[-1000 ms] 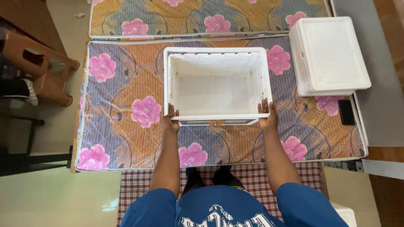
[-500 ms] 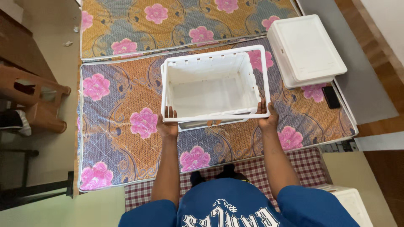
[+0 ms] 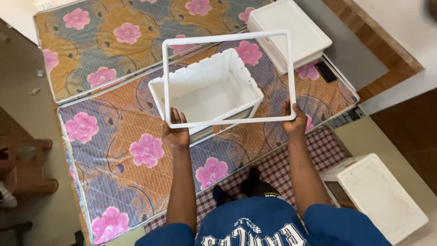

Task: The person assembles a white plastic storage box by hand. They remove the lid, separate the frame from the base, then reassemble the frame and base, and finally place the lid back on top.

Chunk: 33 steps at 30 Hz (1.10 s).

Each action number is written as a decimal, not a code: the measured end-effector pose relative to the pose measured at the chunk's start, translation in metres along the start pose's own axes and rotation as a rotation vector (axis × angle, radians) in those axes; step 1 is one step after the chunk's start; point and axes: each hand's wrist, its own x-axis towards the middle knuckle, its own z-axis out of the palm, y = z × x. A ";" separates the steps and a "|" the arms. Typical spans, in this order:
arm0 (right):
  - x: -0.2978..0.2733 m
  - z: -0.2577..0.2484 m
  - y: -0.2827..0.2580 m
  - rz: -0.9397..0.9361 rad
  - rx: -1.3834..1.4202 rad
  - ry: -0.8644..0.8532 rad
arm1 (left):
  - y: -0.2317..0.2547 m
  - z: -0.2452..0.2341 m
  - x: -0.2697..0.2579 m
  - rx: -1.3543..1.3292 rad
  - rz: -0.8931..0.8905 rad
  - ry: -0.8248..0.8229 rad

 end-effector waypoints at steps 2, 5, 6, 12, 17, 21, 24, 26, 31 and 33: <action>-0.010 0.000 -0.013 -0.006 -0.026 0.003 | -0.005 0.008 0.002 -0.006 -0.032 0.017; -0.021 0.001 -0.038 0.005 -0.088 -0.053 | -0.015 0.016 0.002 0.032 -0.045 0.055; -0.022 0.001 -0.048 0.005 -0.120 -0.066 | -0.019 0.016 0.001 0.033 -0.059 0.030; -0.029 0.000 -0.101 -0.004 -0.251 -0.088 | -0.050 0.018 -0.004 0.025 -0.129 -0.061; -0.029 -0.013 -0.147 0.032 -0.288 -0.122 | -0.085 0.023 -0.018 0.045 -0.150 -0.080; -0.027 -0.028 -0.197 0.018 -0.443 -0.123 | -0.128 0.035 -0.039 0.022 -0.169 -0.127; -0.025 -0.040 -0.228 -0.012 -0.482 -0.044 | -0.162 0.044 -0.055 0.092 -0.153 -0.106; -0.024 -0.051 -0.249 -0.037 -0.473 -0.015 | -0.188 0.047 -0.066 0.116 -0.145 -0.095; -0.023 -0.073 -0.301 -0.037 -0.425 -0.225 | -0.256 0.048 -0.090 0.001 -0.145 -0.092; -0.022 -0.080 -0.317 -0.044 -0.407 -0.059 | -0.282 0.048 -0.098 0.005 -0.148 -0.122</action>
